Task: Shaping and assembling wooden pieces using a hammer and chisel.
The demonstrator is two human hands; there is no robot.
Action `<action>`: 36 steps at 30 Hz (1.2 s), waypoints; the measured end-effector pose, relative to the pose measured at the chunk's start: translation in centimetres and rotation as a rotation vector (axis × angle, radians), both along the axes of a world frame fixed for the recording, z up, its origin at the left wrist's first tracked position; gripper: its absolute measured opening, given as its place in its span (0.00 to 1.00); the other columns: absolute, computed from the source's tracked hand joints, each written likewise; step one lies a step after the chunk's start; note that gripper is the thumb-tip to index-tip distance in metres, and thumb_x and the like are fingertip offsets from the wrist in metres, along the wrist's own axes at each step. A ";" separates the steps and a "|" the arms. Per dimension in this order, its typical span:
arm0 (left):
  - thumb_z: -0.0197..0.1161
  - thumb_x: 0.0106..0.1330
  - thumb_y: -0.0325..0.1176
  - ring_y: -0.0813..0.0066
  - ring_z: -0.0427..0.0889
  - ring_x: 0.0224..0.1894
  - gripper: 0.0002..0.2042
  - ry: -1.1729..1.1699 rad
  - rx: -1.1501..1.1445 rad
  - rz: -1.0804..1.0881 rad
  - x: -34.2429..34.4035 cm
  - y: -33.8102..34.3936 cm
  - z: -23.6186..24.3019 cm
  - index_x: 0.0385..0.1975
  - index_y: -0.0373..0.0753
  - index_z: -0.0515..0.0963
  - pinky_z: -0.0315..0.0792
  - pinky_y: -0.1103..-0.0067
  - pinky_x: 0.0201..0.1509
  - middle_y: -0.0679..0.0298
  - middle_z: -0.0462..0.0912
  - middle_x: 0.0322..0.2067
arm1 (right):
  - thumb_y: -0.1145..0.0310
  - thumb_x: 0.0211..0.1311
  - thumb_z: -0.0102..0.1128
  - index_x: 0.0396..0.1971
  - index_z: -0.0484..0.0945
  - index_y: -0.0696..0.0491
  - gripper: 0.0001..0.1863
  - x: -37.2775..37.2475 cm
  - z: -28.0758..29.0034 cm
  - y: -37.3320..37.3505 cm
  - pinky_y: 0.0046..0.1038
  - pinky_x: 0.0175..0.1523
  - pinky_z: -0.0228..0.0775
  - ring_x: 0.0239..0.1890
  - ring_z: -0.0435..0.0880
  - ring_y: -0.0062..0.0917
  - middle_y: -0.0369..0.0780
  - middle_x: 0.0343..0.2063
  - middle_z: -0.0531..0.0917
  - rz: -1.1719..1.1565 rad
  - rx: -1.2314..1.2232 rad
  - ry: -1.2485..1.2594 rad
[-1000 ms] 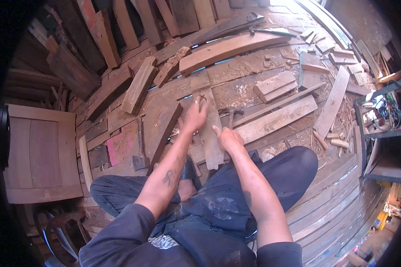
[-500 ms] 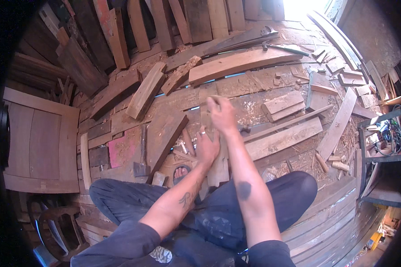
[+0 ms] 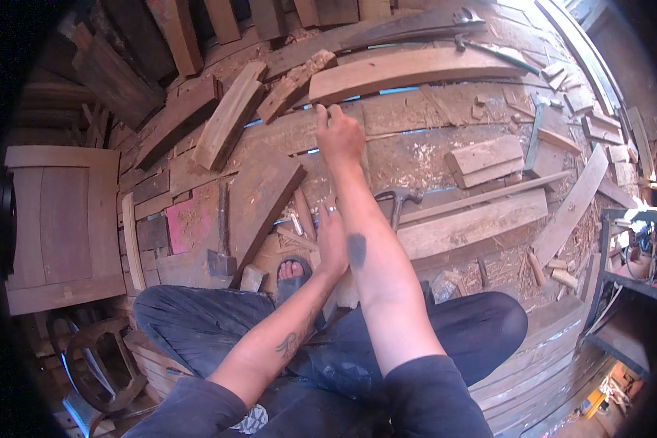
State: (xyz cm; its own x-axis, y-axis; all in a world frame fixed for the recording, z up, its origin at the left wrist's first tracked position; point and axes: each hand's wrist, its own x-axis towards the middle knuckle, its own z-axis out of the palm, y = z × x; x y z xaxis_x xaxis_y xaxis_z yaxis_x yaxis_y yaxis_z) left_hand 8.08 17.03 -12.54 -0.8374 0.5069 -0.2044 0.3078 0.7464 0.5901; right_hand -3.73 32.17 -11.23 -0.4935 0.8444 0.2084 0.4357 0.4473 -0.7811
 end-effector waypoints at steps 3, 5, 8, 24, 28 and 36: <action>0.61 0.65 0.27 0.41 0.74 0.60 0.28 0.033 0.037 -0.074 -0.1 -0.5 -2.3 0.65 0.32 0.62 0.71 0.59 0.62 0.42 0.70 0.58 | 0.48 0.70 0.56 0.31 0.81 0.53 0.21 -0.8 -0.6 0.6 0.52 0.43 0.76 0.37 0.85 0.53 0.52 0.30 0.86 -0.003 -0.055 -0.117; 0.59 0.66 0.24 0.42 0.74 0.60 0.27 0.063 0.055 -0.087 -0.5 -1.2 -4.2 0.65 0.32 0.62 0.71 0.60 0.61 0.42 0.70 0.58 | 0.48 0.69 0.57 0.34 0.83 0.52 0.21 -0.9 -0.1 -0.1 0.51 0.47 0.76 0.40 0.85 0.53 0.53 0.32 0.86 0.039 -0.090 -0.111; 0.62 0.65 0.27 0.40 0.73 0.61 0.28 0.145 0.046 -0.107 -0.8 -0.3 -3.6 0.65 0.31 0.63 0.71 0.59 0.63 0.41 0.70 0.59 | 0.48 0.69 0.57 0.38 0.86 0.52 0.21 0.5 -0.1 -0.4 0.49 0.52 0.76 0.43 0.85 0.54 0.54 0.35 0.86 0.128 -0.193 -0.119; 0.67 0.63 0.47 0.43 0.74 0.61 0.34 -0.032 0.043 0.056 0.1 1.0 1.7 0.63 0.32 0.66 0.72 0.57 0.61 0.44 0.72 0.57 | 0.48 0.68 0.56 0.40 0.87 0.52 0.22 7.1 2.9 -3.3 0.49 0.51 0.76 0.43 0.85 0.53 0.54 0.36 0.86 0.263 -0.185 -0.100; 0.67 0.63 0.48 0.42 0.74 0.61 0.35 -0.043 0.068 0.029 0.0 0.9 1.8 0.63 0.31 0.66 0.72 0.58 0.61 0.43 0.71 0.58 | 0.48 0.68 0.56 0.41 0.87 0.52 0.22 5.7 1.7 -2.5 0.49 0.50 0.76 0.43 0.85 0.54 0.55 0.36 0.86 0.149 -0.261 -0.088; 0.66 0.64 0.46 0.41 0.76 0.59 0.33 0.009 0.032 0.026 -0.1 1.1 -0.2 0.64 0.34 0.66 0.73 0.56 0.60 0.42 0.71 0.57 | 0.46 0.68 0.57 0.47 0.86 0.56 0.27 -0.6 -3.3 3.9 0.43 0.62 0.72 0.58 0.81 0.48 0.56 0.49 0.84 0.051 -0.424 -0.294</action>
State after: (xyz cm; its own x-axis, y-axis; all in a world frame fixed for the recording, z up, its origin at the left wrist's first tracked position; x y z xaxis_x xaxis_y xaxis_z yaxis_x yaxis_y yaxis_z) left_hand 8.01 18.13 -12.78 -0.8523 0.4907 -0.1810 0.2934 0.7351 0.6112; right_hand -4.28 36.02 -14.52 -0.5225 0.7978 -0.3008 0.6500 0.1444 -0.7461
